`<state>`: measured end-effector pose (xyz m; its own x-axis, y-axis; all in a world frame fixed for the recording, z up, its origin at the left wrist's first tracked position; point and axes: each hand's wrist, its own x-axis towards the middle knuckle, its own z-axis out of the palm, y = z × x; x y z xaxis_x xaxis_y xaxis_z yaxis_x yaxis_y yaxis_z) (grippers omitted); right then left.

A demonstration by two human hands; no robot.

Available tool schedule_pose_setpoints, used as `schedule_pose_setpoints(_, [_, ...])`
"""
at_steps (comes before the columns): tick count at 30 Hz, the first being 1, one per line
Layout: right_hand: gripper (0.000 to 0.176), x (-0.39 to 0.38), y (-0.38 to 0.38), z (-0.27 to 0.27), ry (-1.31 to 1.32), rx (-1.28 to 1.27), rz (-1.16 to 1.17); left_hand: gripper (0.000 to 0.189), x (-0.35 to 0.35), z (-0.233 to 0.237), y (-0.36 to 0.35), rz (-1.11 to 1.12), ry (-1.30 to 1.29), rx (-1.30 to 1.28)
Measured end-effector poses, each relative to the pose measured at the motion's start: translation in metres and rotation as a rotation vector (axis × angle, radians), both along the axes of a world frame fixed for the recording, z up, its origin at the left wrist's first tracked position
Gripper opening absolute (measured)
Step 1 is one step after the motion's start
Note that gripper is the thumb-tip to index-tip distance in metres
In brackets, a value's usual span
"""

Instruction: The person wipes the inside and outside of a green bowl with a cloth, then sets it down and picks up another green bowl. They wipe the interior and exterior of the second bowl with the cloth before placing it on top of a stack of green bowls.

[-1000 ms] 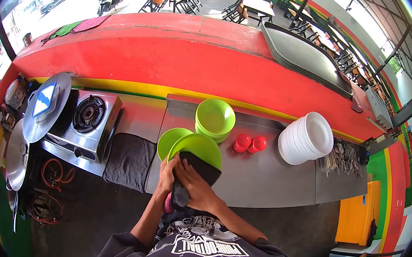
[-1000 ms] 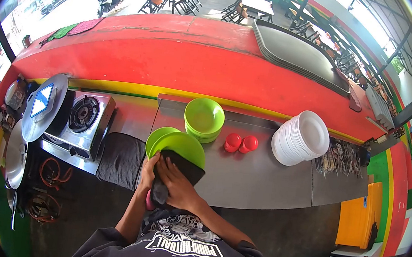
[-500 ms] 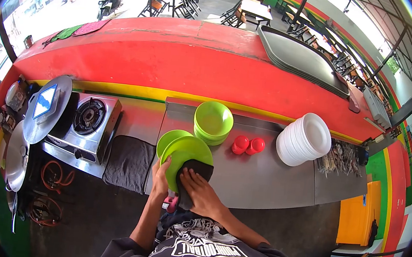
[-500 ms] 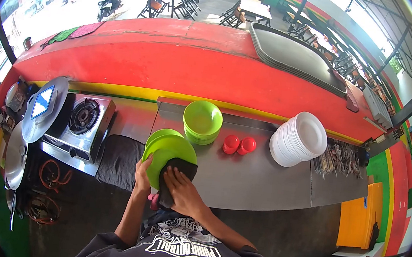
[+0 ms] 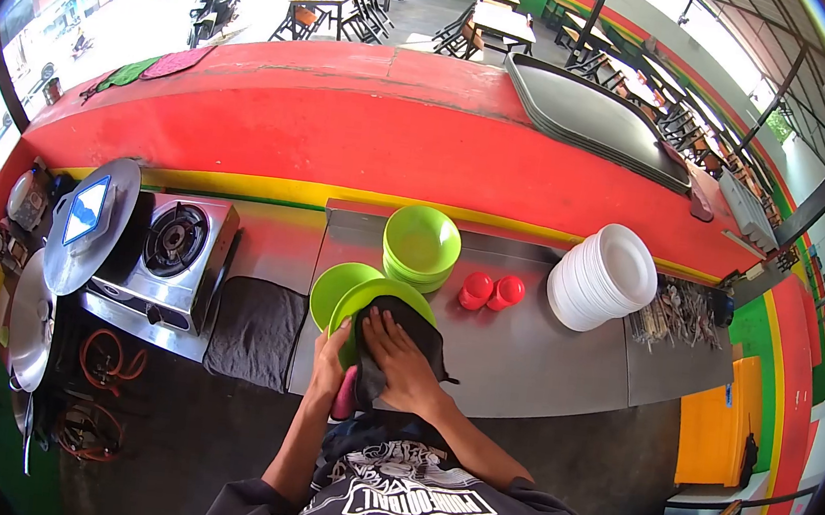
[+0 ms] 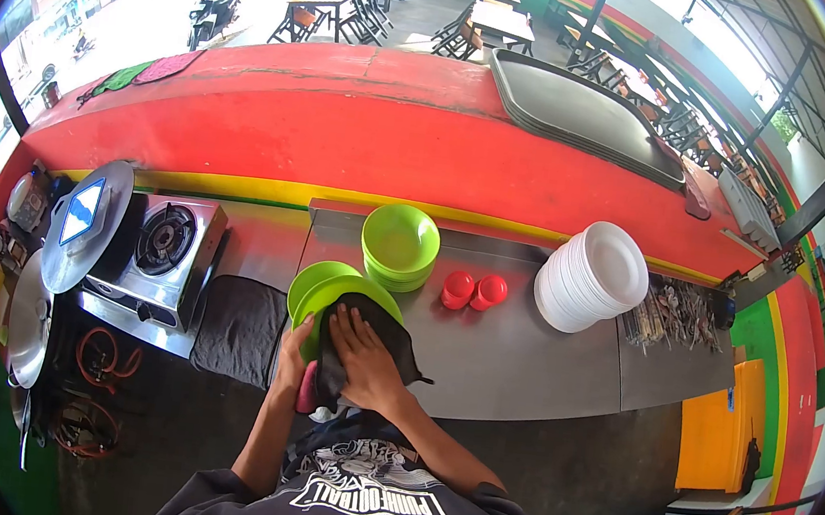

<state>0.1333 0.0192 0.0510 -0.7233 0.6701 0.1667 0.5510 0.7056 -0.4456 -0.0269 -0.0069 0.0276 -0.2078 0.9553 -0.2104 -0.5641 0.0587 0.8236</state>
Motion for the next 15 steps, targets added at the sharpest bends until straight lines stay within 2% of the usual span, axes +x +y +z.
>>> schedule_pose_setpoints(4, [0.091,0.009,-0.006,-0.005,-0.043,0.008,-0.014,0.038,-0.008,0.021,-0.006,-0.002,0.076,-0.036])
schedule_pose_setpoints(11, [0.081,0.018,-0.024,-0.001,-0.096,0.014,0.093,0.041,-0.015,0.008,-0.002,0.075,0.097,-0.025])
schedule_pose_setpoints(15, [0.075,0.022,-0.023,-0.007,0.142,-0.164,0.188,0.046,-0.020,0.003,-0.001,0.080,0.036,-0.021])
